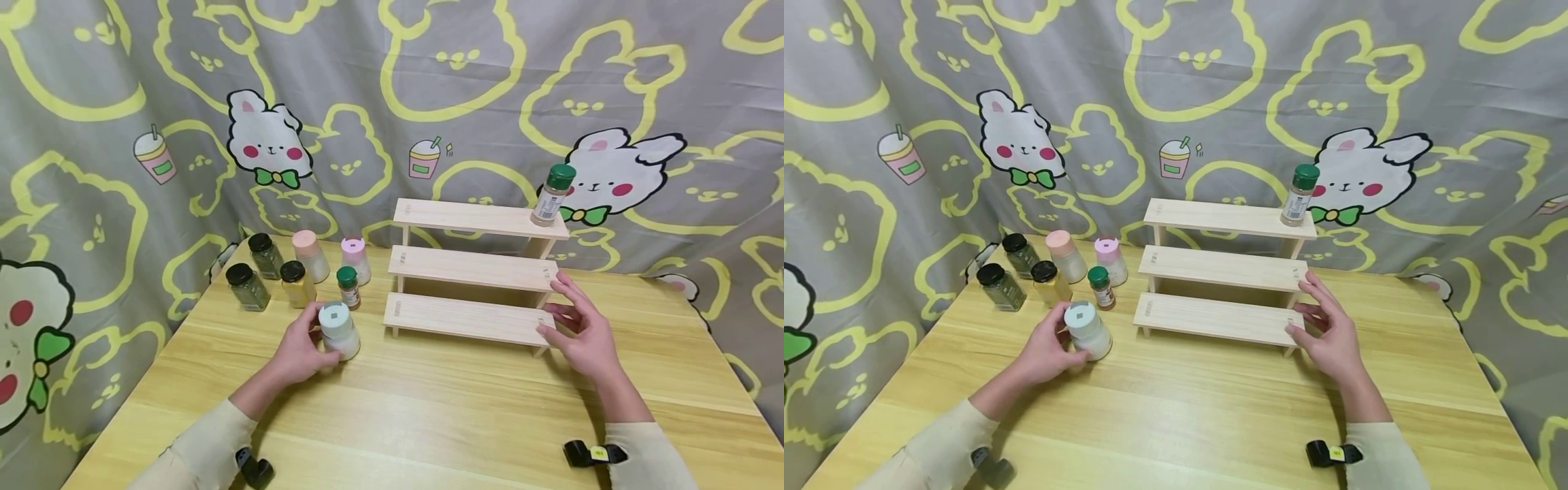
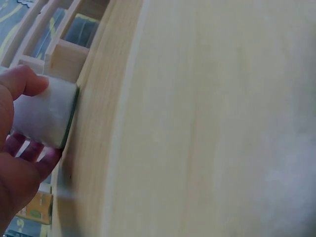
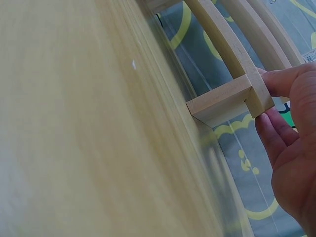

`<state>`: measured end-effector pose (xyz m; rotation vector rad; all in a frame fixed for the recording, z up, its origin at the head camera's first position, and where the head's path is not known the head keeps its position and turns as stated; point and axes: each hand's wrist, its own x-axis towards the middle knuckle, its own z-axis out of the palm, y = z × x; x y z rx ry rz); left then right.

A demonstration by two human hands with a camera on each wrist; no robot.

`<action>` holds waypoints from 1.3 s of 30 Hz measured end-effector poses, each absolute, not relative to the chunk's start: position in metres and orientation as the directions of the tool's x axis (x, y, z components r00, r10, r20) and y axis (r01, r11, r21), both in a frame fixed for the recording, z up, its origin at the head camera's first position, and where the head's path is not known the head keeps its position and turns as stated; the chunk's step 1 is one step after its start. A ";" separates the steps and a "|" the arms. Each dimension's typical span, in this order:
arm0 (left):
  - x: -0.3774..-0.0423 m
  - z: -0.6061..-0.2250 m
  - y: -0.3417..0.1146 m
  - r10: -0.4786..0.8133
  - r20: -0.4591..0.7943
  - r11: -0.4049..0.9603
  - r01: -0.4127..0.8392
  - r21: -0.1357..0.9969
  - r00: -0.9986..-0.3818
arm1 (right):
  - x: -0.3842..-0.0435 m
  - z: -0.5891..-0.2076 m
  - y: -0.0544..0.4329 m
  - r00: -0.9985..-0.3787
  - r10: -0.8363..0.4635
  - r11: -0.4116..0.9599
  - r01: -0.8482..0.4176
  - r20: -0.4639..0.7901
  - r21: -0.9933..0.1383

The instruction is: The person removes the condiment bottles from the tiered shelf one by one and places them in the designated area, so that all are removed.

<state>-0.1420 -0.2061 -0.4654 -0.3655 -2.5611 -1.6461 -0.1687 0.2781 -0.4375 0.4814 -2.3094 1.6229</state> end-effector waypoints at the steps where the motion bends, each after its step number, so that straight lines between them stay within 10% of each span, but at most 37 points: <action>1: -0.142 -0.465 -0.206 0.159 0.188 0.394 0.237 0.888 -0.969 | -0.169 -0.438 0.278 -0.906 -0.112 0.313 -0.422 0.409 -0.850; 39: -0.187 -0.371 -0.179 0.239 0.424 0.252 0.478 0.842 -0.873 | -0.178 -0.449 0.287 -0.905 -0.112 0.305 -0.424 0.410 -0.853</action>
